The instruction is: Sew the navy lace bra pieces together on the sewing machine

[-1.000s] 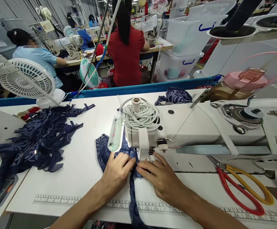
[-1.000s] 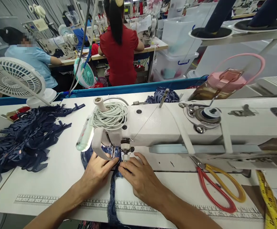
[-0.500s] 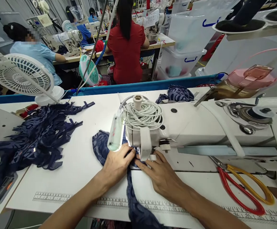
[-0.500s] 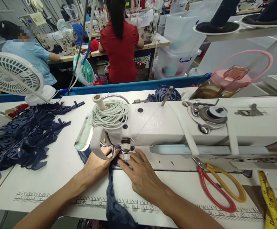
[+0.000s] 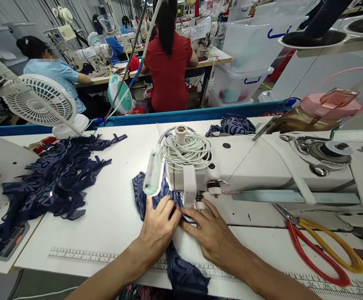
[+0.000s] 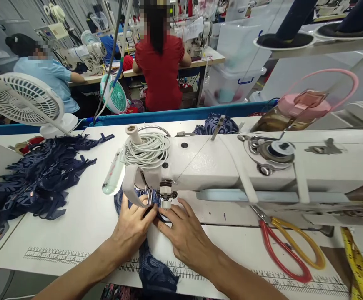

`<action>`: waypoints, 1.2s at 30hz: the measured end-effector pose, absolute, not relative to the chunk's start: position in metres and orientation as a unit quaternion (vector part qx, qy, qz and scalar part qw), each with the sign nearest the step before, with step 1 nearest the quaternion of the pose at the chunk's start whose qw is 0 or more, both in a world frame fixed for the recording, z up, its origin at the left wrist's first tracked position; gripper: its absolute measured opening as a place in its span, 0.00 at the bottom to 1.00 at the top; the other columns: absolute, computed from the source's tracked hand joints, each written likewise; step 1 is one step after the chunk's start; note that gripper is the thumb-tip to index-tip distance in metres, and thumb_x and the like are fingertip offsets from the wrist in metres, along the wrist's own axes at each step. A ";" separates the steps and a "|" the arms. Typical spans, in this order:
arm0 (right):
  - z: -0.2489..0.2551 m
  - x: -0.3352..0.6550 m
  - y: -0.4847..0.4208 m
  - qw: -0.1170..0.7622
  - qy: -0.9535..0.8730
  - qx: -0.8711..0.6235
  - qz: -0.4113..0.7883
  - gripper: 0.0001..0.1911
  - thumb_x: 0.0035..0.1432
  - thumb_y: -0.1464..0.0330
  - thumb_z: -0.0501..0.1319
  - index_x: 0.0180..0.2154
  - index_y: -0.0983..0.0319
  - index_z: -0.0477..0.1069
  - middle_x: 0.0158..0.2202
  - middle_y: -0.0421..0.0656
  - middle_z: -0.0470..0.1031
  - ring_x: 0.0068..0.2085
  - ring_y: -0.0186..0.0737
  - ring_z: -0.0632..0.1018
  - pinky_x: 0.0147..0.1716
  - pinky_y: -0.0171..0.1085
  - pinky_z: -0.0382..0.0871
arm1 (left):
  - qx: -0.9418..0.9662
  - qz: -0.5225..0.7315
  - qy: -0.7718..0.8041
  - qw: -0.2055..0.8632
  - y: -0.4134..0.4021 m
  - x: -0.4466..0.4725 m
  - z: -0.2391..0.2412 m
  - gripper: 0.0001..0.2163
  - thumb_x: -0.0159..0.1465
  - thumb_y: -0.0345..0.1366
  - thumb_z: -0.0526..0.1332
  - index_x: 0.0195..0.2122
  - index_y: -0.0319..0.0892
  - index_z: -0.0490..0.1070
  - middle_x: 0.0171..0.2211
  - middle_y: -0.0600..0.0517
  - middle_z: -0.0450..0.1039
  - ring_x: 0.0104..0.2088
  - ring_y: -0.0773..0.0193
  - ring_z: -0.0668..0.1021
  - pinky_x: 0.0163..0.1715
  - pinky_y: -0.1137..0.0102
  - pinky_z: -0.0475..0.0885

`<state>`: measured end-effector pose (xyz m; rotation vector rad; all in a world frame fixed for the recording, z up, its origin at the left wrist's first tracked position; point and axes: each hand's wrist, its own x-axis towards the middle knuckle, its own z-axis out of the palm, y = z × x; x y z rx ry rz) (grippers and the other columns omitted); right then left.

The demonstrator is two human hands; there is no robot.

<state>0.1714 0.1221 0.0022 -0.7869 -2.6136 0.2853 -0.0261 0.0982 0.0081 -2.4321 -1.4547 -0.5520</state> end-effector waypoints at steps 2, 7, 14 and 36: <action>0.001 0.172 0.122 0.200 -0.933 -0.279 0.105 0.31 0.46 0.82 0.55 0.53 0.59 0.70 0.54 0.45 0.71 0.49 0.44 0.70 0.64 0.51 0.43 | -0.835 -0.184 -0.502 0.132 0.095 -0.023 0.005 0.14 0.67 0.23 0.49 0.45 0.36 0.72 0.39 0.45 0.75 0.48 0.54 0.73 0.60 0.39 0.48; -0.007 0.172 0.125 0.205 -0.932 -0.281 0.099 0.33 0.47 0.81 0.55 0.55 0.59 0.68 0.51 0.47 0.73 0.47 0.45 0.71 0.62 0.52 0.47 | -0.839 -0.178 -0.494 0.141 0.101 -0.024 0.007 0.13 0.68 0.25 0.49 0.44 0.36 0.72 0.35 0.47 0.74 0.41 0.56 0.74 0.56 0.38 0.54; -0.009 0.171 0.128 0.228 -0.927 -0.286 0.089 0.29 0.51 0.83 0.52 0.53 0.60 0.70 0.39 0.46 0.75 0.47 0.46 0.72 0.60 0.53 0.53 | -0.794 -0.175 -0.554 0.179 0.103 -0.011 -0.001 0.13 0.67 0.24 0.50 0.46 0.36 0.72 0.33 0.46 0.74 0.36 0.57 0.74 0.44 0.54 0.68; -0.011 0.166 0.127 0.232 -0.923 -0.302 0.054 0.25 0.51 0.83 0.53 0.51 0.65 0.72 0.44 0.48 0.75 0.47 0.45 0.72 0.60 0.52 0.53 | -0.832 -0.216 -0.496 0.120 0.102 -0.029 -0.001 0.11 0.66 0.23 0.52 0.45 0.36 0.71 0.34 0.47 0.74 0.39 0.58 0.74 0.52 0.50 0.63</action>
